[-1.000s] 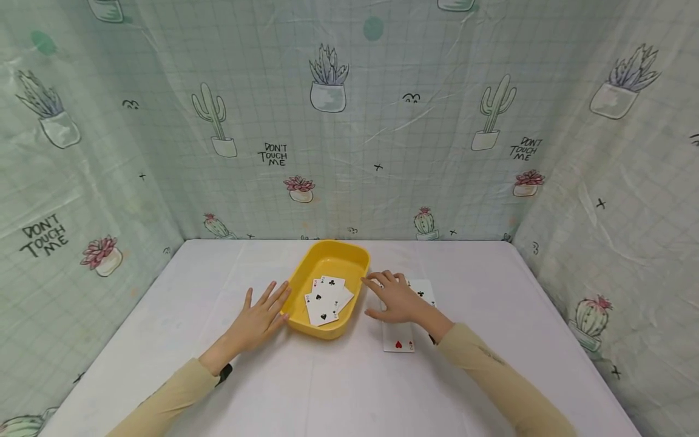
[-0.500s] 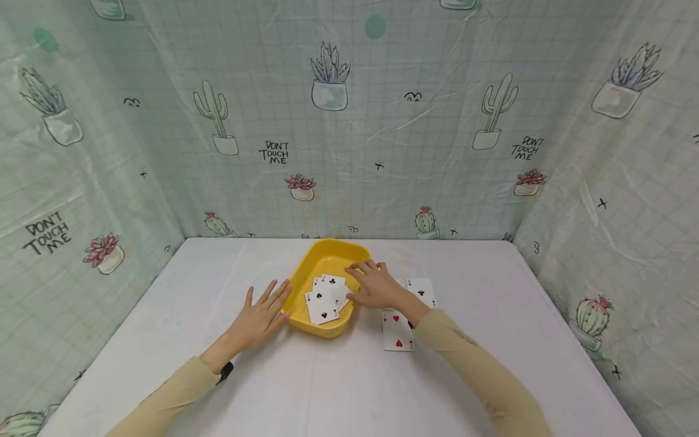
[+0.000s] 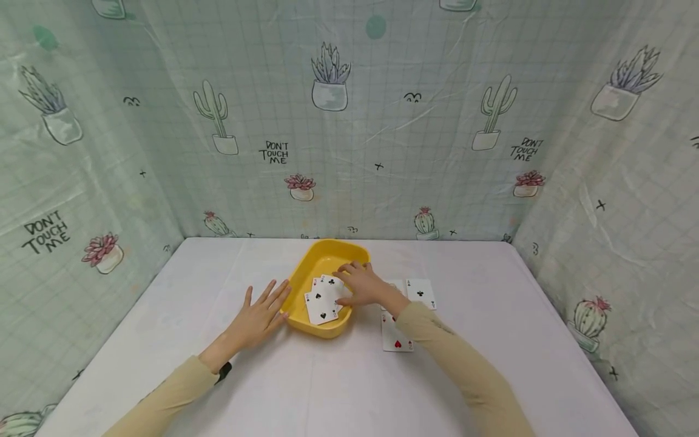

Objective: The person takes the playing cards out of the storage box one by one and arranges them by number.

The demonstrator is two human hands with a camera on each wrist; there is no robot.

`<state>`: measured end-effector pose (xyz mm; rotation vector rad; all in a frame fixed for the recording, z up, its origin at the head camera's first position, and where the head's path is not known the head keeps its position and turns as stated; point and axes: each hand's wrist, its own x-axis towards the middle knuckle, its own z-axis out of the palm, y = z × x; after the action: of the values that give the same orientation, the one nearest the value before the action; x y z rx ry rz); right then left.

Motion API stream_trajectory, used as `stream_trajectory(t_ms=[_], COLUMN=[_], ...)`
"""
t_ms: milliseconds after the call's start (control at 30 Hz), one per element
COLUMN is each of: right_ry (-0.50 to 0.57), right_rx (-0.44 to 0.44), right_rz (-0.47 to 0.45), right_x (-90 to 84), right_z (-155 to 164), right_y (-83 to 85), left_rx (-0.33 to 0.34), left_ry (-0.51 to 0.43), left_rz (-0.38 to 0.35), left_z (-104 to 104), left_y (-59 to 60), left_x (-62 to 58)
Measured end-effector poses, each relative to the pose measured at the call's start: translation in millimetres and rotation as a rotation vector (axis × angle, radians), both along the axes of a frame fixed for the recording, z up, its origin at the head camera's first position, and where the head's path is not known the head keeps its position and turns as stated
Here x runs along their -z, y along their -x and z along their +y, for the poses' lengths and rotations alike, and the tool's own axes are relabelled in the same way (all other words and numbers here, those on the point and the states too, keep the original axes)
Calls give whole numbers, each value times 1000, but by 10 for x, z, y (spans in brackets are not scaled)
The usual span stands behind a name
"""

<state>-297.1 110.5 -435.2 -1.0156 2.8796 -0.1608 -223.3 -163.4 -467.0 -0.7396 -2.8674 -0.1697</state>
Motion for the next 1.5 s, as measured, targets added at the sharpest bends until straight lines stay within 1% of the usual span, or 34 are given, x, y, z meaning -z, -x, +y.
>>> stream_trajectory(t_ms=[233,400,533,667,867,1067,1367,1500], right_ry=[-33,-92,-135,-180,-236,-254,-227,-228], right_rx=[-38,-65,-72,-66,-50,-57,-49,-44], right_rz=[-64,-39,-35,-37,-42,-28,-52,-59], right_x=[5,7,51,110,186,231,189,171], right_z=[-199,-328,-400,-447,-500,-516,-523,-526], right_y=[-9,-41,-50,-53,-36,-32,-72,-80], left_rx=[-4,4,6,11,15,9,3,2], left_ry=[13,7,3,-8,-14,-15,-10,-8], left_rz=[-15,-7,3,3,28,11,32,21], left_z=[-7,-5,-3,-1,-9,-3,0,2], left_y=[-15,-10,-3,-8,-8,0,-5,-16], left_x=[-6,-1,13,15,44,58,75,54])
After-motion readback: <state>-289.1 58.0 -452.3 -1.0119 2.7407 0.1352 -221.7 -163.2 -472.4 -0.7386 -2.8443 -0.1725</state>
